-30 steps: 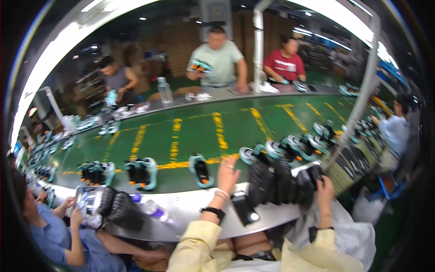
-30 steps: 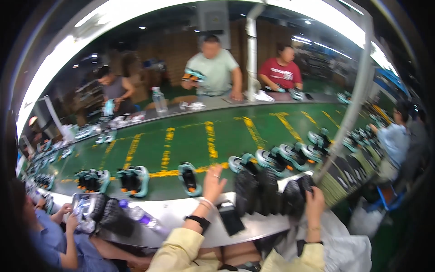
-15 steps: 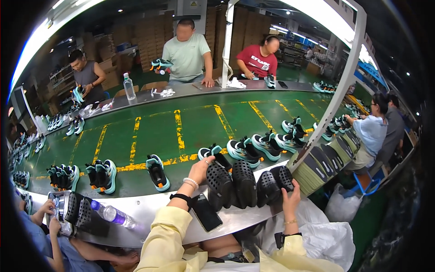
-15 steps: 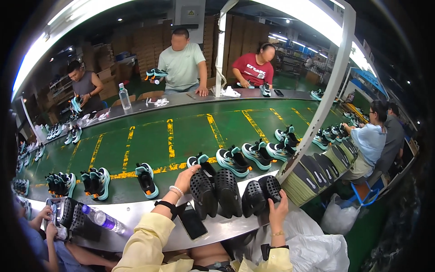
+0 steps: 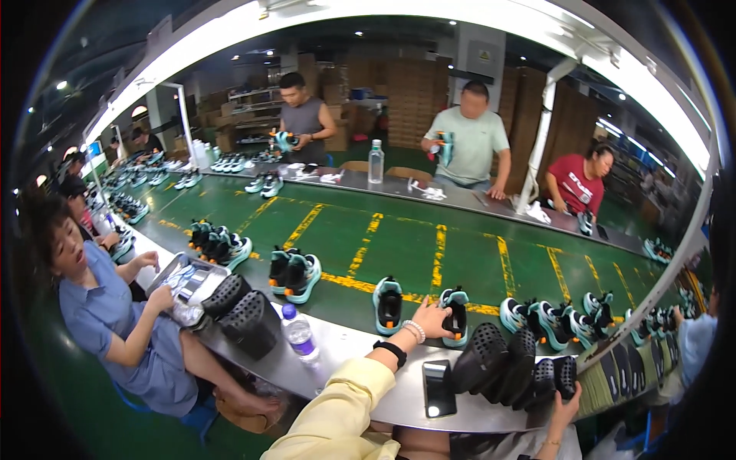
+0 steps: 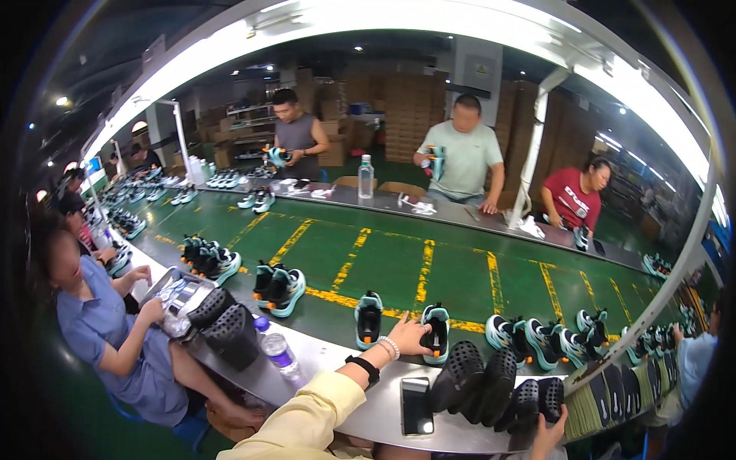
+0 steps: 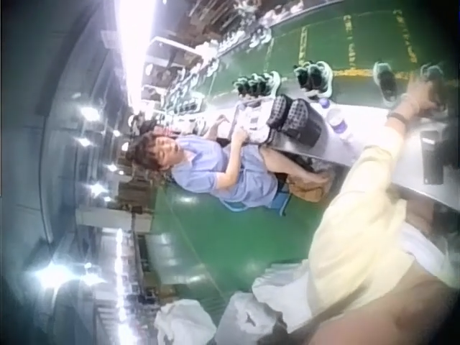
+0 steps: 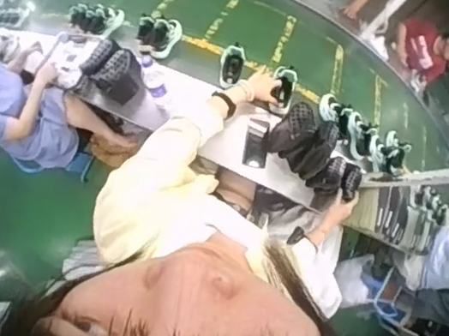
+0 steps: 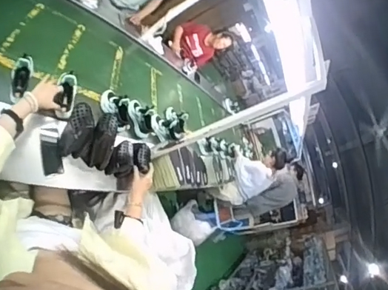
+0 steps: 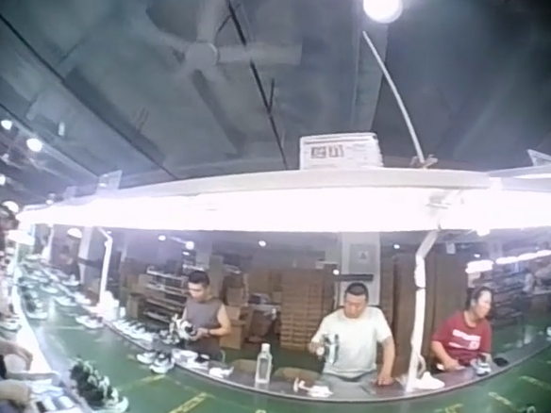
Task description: Inspecting and assembling shoe components on a factory assembly line.
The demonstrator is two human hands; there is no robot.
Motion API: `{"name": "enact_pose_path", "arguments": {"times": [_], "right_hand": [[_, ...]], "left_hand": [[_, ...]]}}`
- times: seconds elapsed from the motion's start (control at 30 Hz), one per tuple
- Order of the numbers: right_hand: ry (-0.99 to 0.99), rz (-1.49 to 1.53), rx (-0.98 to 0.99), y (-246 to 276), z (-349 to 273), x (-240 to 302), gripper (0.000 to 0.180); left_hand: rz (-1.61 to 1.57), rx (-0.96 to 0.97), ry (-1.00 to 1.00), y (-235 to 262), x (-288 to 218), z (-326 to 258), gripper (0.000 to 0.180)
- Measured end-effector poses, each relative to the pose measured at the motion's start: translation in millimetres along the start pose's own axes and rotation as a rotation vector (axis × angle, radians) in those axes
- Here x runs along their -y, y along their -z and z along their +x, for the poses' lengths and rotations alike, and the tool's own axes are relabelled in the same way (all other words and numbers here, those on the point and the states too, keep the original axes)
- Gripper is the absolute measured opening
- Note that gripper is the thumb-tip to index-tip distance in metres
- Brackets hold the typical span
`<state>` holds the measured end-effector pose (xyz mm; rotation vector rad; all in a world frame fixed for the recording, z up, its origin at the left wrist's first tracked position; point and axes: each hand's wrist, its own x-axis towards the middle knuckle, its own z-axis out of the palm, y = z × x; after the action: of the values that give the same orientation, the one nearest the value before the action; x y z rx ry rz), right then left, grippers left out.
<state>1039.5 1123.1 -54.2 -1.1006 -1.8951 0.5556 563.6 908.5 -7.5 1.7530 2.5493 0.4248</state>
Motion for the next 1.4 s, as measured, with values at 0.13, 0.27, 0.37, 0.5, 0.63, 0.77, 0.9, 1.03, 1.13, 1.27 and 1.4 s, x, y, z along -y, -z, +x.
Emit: {"name": "enact_pose_path", "arguments": {"times": [0.13,0.27,0.37,0.5,0.63,0.77,0.9,1.03,1.13,1.27,1.4], "right_hand": [[0.150,-0.136,-0.131,-6.1,4.0,-7.6,0.060],[0.017,-0.059,-0.105,4.5,11.7,20.9,0.058],[-0.024,0.086,-0.225,24.0,24.2,85.0,0.053],[0.269,0.477,-0.344,37.8,24.1,206.4,0.047],[0.307,0.842,-0.113,10.6,-9.1,304.8,0.039],[0.268,0.771,0.183,-49.2,-46.3,399.9,0.032],[0.376,0.248,0.461,-148.0,-40.1,418.9,0.033],[0.601,-0.141,0.546,-237.8,-25.4,404.8,0.040],[0.629,-0.213,0.597,-285.0,-14.2,395.7,0.037],[0.640,-0.327,0.675,-330.7,-14.3,393.2,0.029],[0.771,-0.495,0.588,-365.3,-34.1,387.6,0.019]], "left_hand": [[0.050,-0.018,0.114,12.6,32.8,-39.3,0.078],[0.105,-0.023,0.187,3.5,44.2,-61.0,0.081],[0.027,-0.056,0.300,9.4,25.7,-72.5,0.090],[0.085,-0.142,0.390,13.3,8.9,-76.7,0.102],[0.031,-0.165,0.407,20.5,15.5,-73.0,0.092],[0.076,-0.320,0.373,-2.3,36.3,-83.8,0.053],[-0.025,-0.481,0.380,-11.8,53.7,-110.6,0.034],[-0.067,-0.569,0.326,-12.7,56.9,-111.8,0.032],[-0.076,-0.541,0.319,-15.4,56.9,-107.0,0.034],[-0.063,-0.534,0.330,-23.2,58.5,-113.8,0.034],[-0.045,-0.502,0.354,-22.8,62.6,-120.2,0.035]]}}
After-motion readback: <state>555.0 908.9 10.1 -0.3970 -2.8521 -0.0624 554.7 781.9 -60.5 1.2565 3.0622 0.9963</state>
